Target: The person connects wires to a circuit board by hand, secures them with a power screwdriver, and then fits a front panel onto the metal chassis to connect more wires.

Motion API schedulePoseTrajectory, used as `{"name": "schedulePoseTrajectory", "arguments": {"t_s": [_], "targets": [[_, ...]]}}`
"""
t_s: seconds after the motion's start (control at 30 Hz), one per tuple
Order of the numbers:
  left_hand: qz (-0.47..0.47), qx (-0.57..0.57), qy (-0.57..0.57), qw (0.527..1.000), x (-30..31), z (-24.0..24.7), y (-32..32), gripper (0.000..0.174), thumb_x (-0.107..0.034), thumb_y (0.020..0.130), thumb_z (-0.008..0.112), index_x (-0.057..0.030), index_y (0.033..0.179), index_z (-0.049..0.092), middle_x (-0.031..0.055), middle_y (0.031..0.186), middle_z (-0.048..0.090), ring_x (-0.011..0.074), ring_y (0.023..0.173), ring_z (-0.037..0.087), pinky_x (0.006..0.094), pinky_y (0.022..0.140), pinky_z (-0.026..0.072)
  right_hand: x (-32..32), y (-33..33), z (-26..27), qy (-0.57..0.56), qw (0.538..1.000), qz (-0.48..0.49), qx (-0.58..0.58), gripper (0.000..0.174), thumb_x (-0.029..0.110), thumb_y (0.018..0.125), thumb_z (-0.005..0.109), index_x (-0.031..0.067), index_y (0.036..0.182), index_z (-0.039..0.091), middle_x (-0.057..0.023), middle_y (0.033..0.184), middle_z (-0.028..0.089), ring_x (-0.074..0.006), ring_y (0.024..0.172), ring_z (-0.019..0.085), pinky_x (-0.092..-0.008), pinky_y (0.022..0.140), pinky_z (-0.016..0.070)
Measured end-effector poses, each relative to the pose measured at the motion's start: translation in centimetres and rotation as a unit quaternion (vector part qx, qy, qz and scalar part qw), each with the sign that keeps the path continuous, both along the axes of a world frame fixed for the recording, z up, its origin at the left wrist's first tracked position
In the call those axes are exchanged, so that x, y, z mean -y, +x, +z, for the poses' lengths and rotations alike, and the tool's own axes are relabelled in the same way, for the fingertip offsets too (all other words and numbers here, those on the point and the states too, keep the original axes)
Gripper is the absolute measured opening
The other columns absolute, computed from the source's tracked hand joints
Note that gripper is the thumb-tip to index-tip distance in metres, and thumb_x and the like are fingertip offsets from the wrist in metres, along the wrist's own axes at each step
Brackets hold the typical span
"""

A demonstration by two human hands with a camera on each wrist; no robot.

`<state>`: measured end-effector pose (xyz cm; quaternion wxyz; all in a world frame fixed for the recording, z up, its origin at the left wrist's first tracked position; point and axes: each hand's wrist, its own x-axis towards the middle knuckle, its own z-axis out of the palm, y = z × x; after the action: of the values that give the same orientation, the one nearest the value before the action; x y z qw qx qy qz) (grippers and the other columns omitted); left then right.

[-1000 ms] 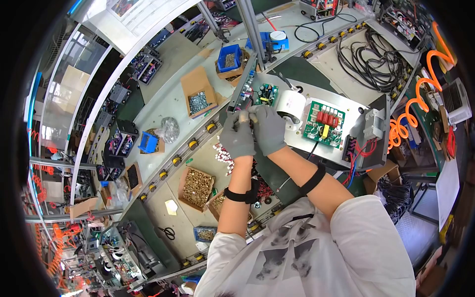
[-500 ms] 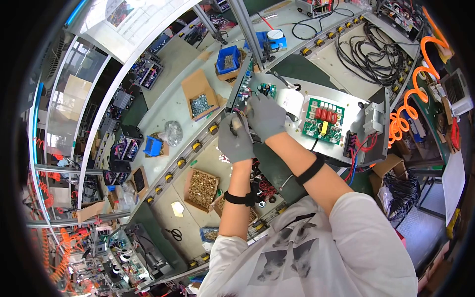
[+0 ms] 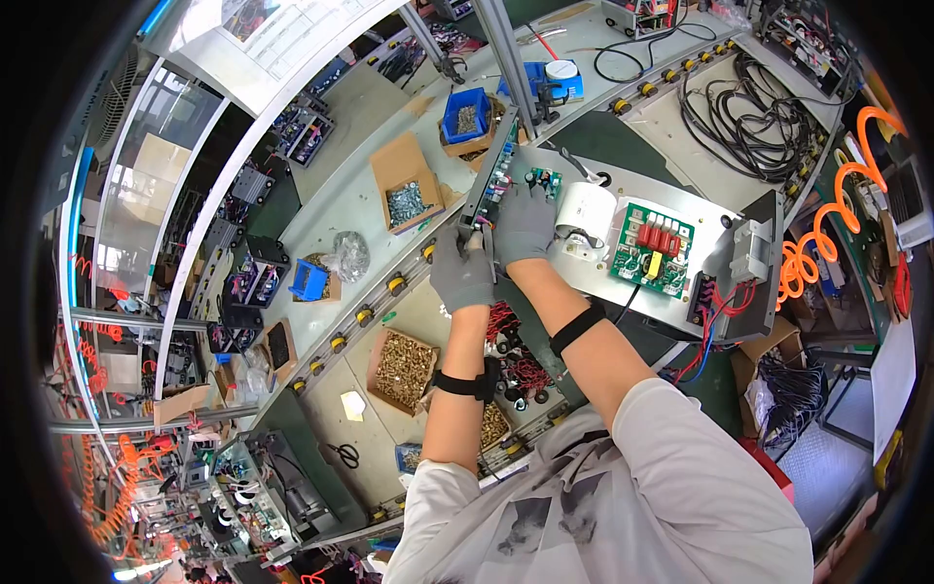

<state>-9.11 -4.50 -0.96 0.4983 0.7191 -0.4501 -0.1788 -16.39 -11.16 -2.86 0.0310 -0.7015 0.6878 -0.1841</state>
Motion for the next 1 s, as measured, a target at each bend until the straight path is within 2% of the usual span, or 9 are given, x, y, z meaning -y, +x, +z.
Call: {"name": "schedulePoseTrajectory", "arguments": {"t_s": [0.07, 0.23, 0.37, 0.43, 0.53, 0.9, 1.0], "targets": [[0.019, 0.093, -0.032, 0.995, 0.0, 0.1, 0.0, 0.018, -0.011, 0.077, 0.063, -0.0013, 0.091, 0.058, 0.0142, 0.082, 0.061, 0.0276, 0.074, 0.059, 0.0342, 0.071, 0.0464, 0.0, 0.1, -0.7, -0.018, 1.0, -0.008, 0.012, 0.02, 0.017, 0.078, 0.056, 0.0097, 0.095, 0.062, -0.0056, 0.095, 0.057, -0.0223, 0.096, 0.051, -0.0362, 0.078, 0.0388], [0.017, 0.1, -0.033, 0.994, 0.1, -0.3, 0.2, 0.019, -0.012, 0.076, 0.065, -0.0018, 0.091, 0.058, 0.0143, 0.082, 0.06, 0.0288, 0.074, 0.059, 0.035, 0.07, 0.0465, 0.1, 0.2, -1.4, -0.067, 0.996, -0.014, 0.052, 0.018, 0.019, 0.075, 0.058, 0.0094, 0.09, 0.062, -0.0061, 0.092, 0.056, -0.0236, 0.092, 0.051, -0.0369, 0.077, 0.0388], [0.015, 0.127, -0.048, 0.991, 0.1, -0.6, 0.3, 0.02, -0.013, 0.077, 0.065, -0.0024, 0.092, 0.058, 0.0137, 0.083, 0.061, 0.0283, 0.075, 0.06, 0.0351, 0.07, 0.0466, 0.1, 0.1, -1.5, -0.055, 0.997, -0.008, 0.054, 0.017, 0.02, 0.075, 0.058, 0.0091, 0.087, 0.061, -0.0068, 0.091, 0.056, -0.0245, 0.091, 0.051, -0.0376, 0.077, 0.0389], [0.014, 0.127, -0.042, 0.991, 0.1, -0.5, 0.3, 0.019, -0.013, 0.077, 0.065, -0.0025, 0.092, 0.058, 0.0136, 0.083, 0.061, 0.028, 0.076, 0.06, 0.0351, 0.07, 0.0467, 0.2, 0.3, -1.8, -0.117, 0.991, -0.03, 0.061, 0.014, 0.022, 0.075, 0.058, 0.0111, 0.081, 0.065, -0.0057, 0.086, 0.06, -0.0251, 0.086, 0.054, -0.0389, 0.072, 0.0411], [0.016, 0.116, -0.038, 0.992, 0.2, -0.5, 0.2, 0.018, -0.013, 0.077, 0.065, -0.0028, 0.089, 0.058, 0.0135, 0.082, 0.061, 0.0281, 0.075, 0.06, 0.0355, 0.069, 0.0468, 0.0, 0.3, -1.4, -0.121, 0.989, -0.029, 0.081, 0.014, 0.021, 0.074, 0.059, 0.0108, 0.081, 0.066, -0.0058, 0.087, 0.061, -0.0256, 0.086, 0.054, -0.0393, 0.073, 0.0409], [0.018, 0.136, -0.013, 0.99, 0.1, -0.1, 0.0, 0.016, -0.013, 0.076, 0.066, -0.0019, 0.085, 0.058, 0.014, 0.081, 0.061, 0.0288, 0.072, 0.061, 0.0363, 0.066, 0.0469, 1.0, 0.8, -1.9, -0.029, 0.992, -0.072, 0.103, 0.014, 0.021, 0.076, 0.058, 0.0099, 0.08, 0.066, -0.0052, 0.087, 0.061, -0.025, 0.092, 0.052, -0.0389, 0.077, 0.0403], [0.024, 0.149, 0.0, 0.988, 0.1, -0.5, 0.2, 0.021, -0.015, 0.077, 0.066, -0.0016, 0.09, 0.058, 0.014, 0.08, 0.061, 0.0267, 0.073, 0.062, 0.0358, 0.066, 0.0475, 0.7, 0.4, -1.3, -0.027, 0.997, -0.05, 0.05, 0.014, 0.021, 0.077, 0.059, 0.0101, 0.08, 0.066, -0.0046, 0.089, 0.061, -0.0247, 0.092, 0.052, -0.0384, 0.077, 0.0403]]}}
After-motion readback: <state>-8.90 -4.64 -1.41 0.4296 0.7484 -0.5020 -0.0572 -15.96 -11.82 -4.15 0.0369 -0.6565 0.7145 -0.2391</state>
